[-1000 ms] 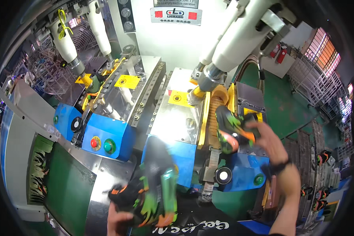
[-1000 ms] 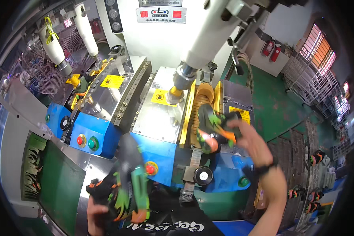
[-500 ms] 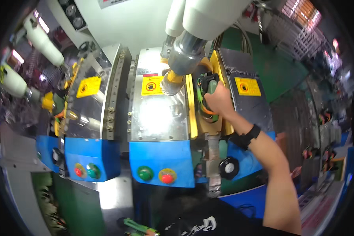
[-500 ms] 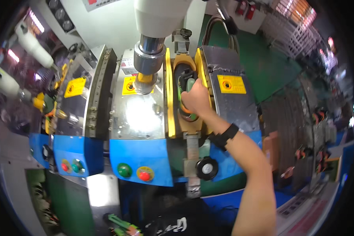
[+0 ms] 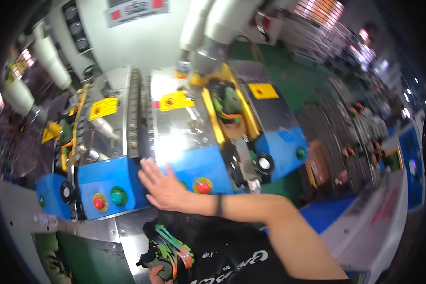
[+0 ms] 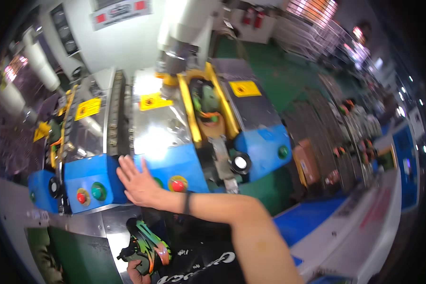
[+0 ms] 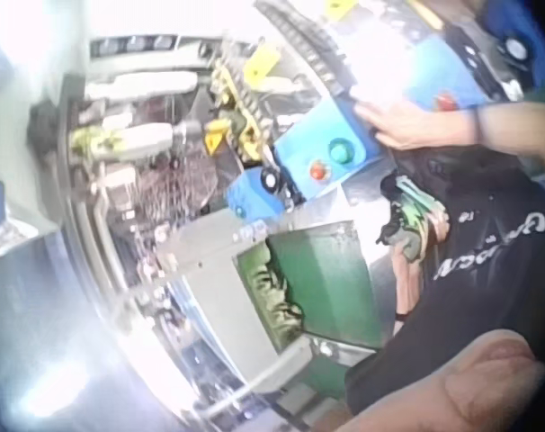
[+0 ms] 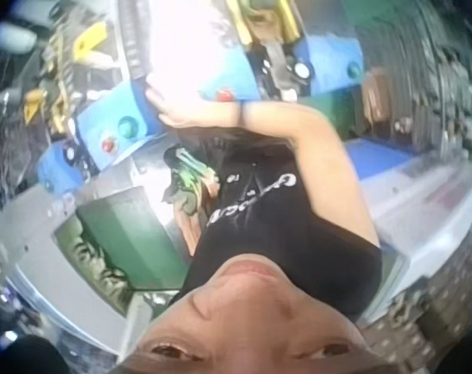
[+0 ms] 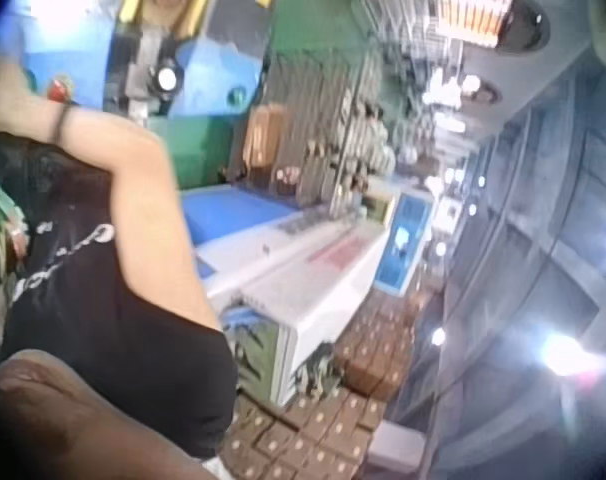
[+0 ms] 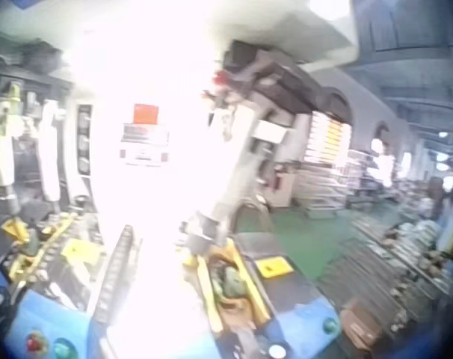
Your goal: Operating an industrial shoe press to shape or attach components of athletic footwear.
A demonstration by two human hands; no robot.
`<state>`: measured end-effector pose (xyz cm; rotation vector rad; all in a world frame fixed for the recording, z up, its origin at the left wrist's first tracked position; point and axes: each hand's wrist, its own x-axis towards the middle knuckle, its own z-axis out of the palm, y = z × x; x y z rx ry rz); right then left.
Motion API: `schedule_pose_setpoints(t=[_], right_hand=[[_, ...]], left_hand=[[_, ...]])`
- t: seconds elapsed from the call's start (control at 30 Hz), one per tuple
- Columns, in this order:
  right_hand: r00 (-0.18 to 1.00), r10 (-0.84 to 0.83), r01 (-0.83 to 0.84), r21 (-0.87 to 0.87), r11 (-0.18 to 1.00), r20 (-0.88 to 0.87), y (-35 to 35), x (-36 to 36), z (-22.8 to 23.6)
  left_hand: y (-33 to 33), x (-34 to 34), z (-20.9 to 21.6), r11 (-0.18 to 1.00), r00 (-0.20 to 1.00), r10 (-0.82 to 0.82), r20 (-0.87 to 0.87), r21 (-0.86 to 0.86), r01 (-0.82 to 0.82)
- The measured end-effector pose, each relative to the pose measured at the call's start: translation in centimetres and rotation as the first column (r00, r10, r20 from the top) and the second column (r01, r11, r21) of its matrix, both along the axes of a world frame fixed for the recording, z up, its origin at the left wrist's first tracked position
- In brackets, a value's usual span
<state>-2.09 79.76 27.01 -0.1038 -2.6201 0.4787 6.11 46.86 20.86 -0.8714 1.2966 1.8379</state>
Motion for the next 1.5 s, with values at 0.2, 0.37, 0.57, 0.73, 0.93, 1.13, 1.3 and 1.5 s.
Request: schedule_pose_setpoints(t=[0.2,0.37,0.57,0.73,0.93,1.13,1.3,1.5], right_hand=[[0.988,0.11,-0.109,-0.008,0.994,0.11,-1.1,0.8,-0.6],[0.834,0.55,-0.469,-0.58,0.666,-0.042,-10.6,6.8,-2.4],[0.714,0.631,-0.164,-0.804,0.572,0.303,-10.8,13.0,-6.5],[0.544,0.713,-0.266,-0.716,0.646,0.441,-9.7,13.9,-8.9],[0.725,0.508,-0.106,-0.653,0.75,0.465,-11.1,8.7,-10.9],[0.37,0.756,-0.462,-0.599,0.654,0.54,-32.6,3.2,-8.4],[0.2,0.875,-0.688,-0.573,0.446,0.442,-52.1,-7.8,-7.8],[-0.112,0.893,-0.99,-0.126,-0.062,0.437,-75.0,-23.3,-11.3]], left_hand=[[-1.4,1.8,1.0,0.976,0.979,0.038,-0.202,-0.203,-0.08],[-3.9,7.7,5.5,0.902,0.837,0.425,-0.345,0.084,-0.423],[-11.3,15.9,7.7,0.591,0.608,0.745,-0.274,-0.151,-0.792],[-20.8,23.4,4.9,0.254,0.522,0.514,-0.681,-0.461,-0.851],[-31.8,27.4,-2.6,0.277,0.793,0.298,-0.531,-0.747,-0.604],[-33.8,22.7,2.6,0.407,0.737,0.565,-0.37,-0.653,-0.639],[-46.1,9.5,4.1,0.331,0.87,-0.02,-0.492,-0.825,-0.459],[-55.1,-2.9,-17.6,0.032,0.832,-0.457,-0.315,-0.94,-0.339]])
